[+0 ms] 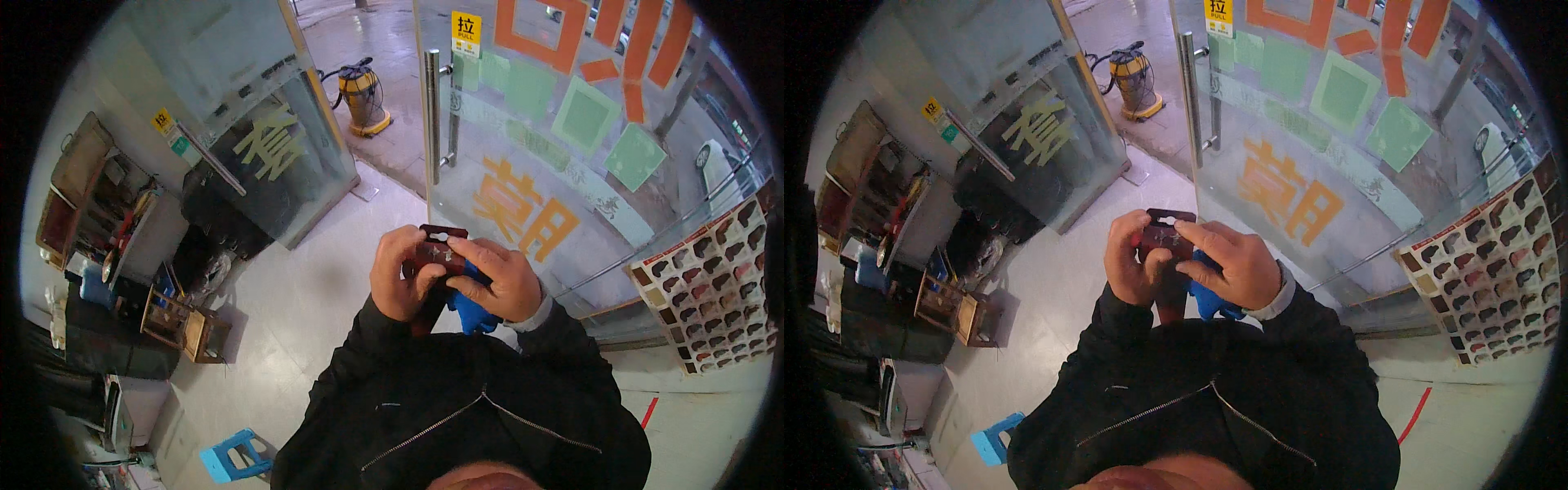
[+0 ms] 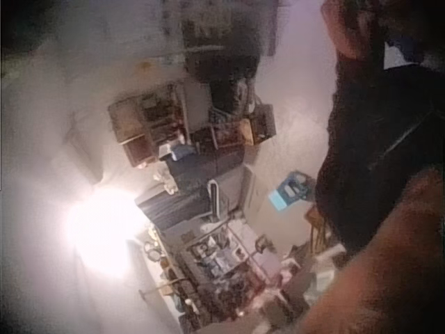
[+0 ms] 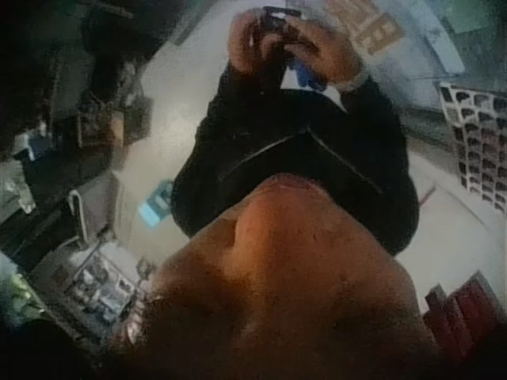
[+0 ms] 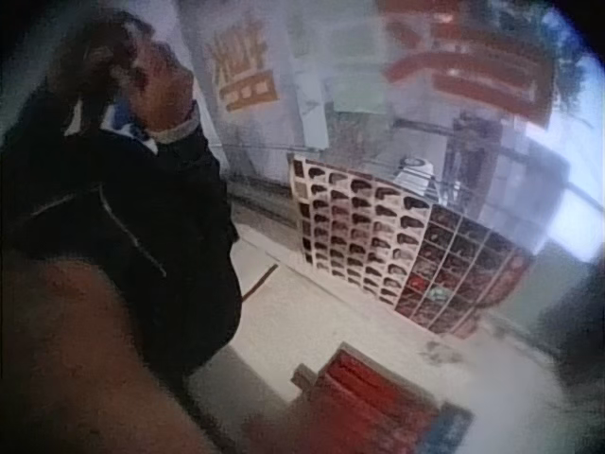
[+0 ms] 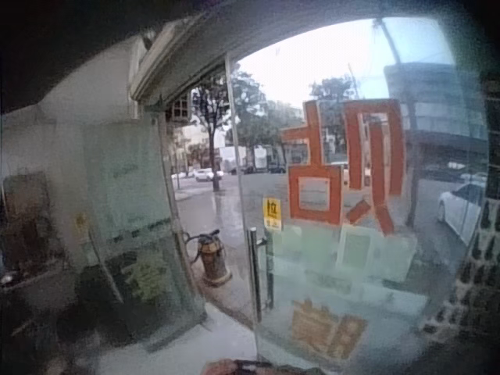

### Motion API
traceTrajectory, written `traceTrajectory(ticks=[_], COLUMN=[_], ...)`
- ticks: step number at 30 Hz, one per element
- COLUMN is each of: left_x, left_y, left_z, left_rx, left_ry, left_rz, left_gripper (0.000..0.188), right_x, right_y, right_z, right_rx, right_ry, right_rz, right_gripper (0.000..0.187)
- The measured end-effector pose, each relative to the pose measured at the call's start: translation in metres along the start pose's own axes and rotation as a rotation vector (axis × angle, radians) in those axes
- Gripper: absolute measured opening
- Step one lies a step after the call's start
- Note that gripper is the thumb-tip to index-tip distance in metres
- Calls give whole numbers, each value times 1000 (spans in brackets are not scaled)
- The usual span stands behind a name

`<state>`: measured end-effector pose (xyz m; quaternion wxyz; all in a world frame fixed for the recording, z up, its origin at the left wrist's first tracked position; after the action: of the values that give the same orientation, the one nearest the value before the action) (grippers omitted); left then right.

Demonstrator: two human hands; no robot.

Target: The person picks a long red package from a wall display, wipes it with a blue cloth, opens it to reveal a wiper blade, then repeats the process with a blue package. The person returns the red package to the wall and continues wiping the blue package.

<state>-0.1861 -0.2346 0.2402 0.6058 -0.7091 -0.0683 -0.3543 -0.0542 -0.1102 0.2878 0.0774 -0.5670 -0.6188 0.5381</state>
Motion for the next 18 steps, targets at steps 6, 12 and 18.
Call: traceTrajectory(ticks=[6, 12, 18], left_x=[4, 7, 9], left_y=[-4, -7, -8], left_z=[2, 5, 5], left_rx=[-22, -45, -54], left_ry=[-24, -68, -60], left_rz=[2, 4, 2], left_gripper=[43, 40, 40], right_x=[2, 3, 1], right_y=[5, 7, 6], right_z=[1, -1, -3], right_rx=[34, 71, 85], right_ry=[10, 2, -15], right_rz=[-17, -41, -39], right_gripper=[56, 52, 50])
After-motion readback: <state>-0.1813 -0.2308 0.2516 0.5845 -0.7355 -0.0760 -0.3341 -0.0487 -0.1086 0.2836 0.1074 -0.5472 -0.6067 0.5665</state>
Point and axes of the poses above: each hand's wrist, its own y-axis away from the middle knuckle, its own z-axis out of the palm, x = y × z, the point moved 7 cm from there along -y, towards the middle knuckle, and after that the axes turned 12 degrees about x, right-handed, at the moved point
